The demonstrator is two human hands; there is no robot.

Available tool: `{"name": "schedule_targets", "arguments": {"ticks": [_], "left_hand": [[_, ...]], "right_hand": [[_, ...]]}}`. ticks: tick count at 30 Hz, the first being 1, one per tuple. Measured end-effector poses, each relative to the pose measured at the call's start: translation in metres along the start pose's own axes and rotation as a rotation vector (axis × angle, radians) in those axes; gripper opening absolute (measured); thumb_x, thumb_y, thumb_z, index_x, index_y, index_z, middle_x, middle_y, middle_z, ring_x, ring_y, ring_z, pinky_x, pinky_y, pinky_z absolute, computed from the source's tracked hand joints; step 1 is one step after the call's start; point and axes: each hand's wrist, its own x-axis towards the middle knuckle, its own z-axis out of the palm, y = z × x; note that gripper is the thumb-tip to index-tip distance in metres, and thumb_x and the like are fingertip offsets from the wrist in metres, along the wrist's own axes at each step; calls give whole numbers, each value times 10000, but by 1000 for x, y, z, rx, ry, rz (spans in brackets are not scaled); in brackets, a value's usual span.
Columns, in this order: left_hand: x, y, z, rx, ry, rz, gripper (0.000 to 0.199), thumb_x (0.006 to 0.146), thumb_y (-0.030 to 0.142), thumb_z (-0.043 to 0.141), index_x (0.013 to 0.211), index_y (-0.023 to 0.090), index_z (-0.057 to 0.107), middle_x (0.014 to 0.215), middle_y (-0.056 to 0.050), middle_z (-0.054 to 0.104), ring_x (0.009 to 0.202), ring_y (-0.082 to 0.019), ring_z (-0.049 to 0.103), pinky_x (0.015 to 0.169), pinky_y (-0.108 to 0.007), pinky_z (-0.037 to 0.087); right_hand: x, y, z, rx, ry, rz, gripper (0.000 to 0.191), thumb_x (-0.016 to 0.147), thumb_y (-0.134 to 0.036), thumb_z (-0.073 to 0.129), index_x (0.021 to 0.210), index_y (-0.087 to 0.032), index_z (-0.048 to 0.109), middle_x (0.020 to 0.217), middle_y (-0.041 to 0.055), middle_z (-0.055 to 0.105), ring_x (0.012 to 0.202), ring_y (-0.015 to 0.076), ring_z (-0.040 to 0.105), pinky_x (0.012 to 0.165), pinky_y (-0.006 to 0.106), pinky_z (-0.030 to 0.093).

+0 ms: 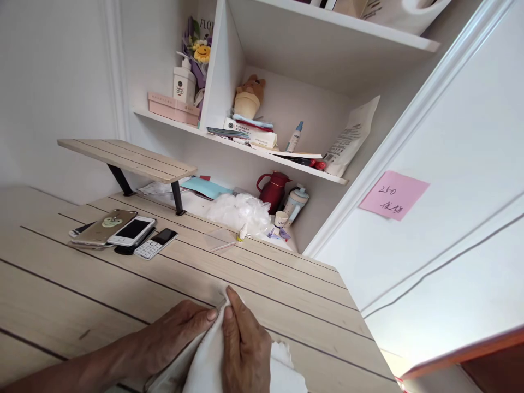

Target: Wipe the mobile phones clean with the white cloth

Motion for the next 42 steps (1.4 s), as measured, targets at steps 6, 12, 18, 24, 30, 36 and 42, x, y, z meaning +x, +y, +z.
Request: {"name": "schedule_targets", "arguments": {"ticks": [6,12,18,24,30,36,42], "left_hand": [[0,1,-3,-96,14,-65,585,977,693,324,701,203,483,662,35,351,640,-147,322,582,-281,303],[0,-1,-2,-33,-19,-20,565,999,661,319,675,213,435,668,32,364,657,-149,338,599,-285,300],[1,-1,-6,-91,57,-110,572,981,677,348,657,211,410,641,45,338,624,-131,297,556,-278,250],[-3,6,-2,66,-24,9,561,1000,662,296,661,224,382,664,37,348,651,-152,347,611,-286,296],[-1,2,-3,-46,50,-26,551,1004,640,324,670,214,430,653,44,348,641,-140,325,585,-284,275],[0,2,-3,-92,9,-42,566,989,661,327,667,211,444,644,39,360,623,-139,321,565,-277,284],[-1,2,-4,-15,63,-54,564,999,655,320,650,219,400,640,44,331,628,-140,317,577,-276,281]], "right_hand": [[4,3,-1,-51,-100,82,411,1018,-478,517,1288,-248,724,1255,23,757,1176,210,715,1026,273,555],[-2,3,3,-35,10,-13,420,1004,-465,550,1313,-230,708,1267,37,751,1168,213,721,1028,260,549],[5,4,0,-83,-45,82,442,1014,-520,500,1258,-238,738,1226,41,769,1129,228,737,987,285,577],[-4,-2,2,10,5,-42,369,1002,-457,559,1274,-277,732,1242,24,763,1141,211,730,983,254,566],[5,5,-2,-49,-108,57,420,1018,-460,508,1311,-232,706,1295,40,737,1194,224,701,1045,284,534],[0,-1,3,-14,-17,96,413,1004,-479,523,1288,-248,715,1264,24,752,1179,212,704,1055,271,512],[4,5,-4,-57,-140,146,433,1010,-502,503,1302,-257,709,1284,22,743,1191,211,695,1044,267,509]]}}
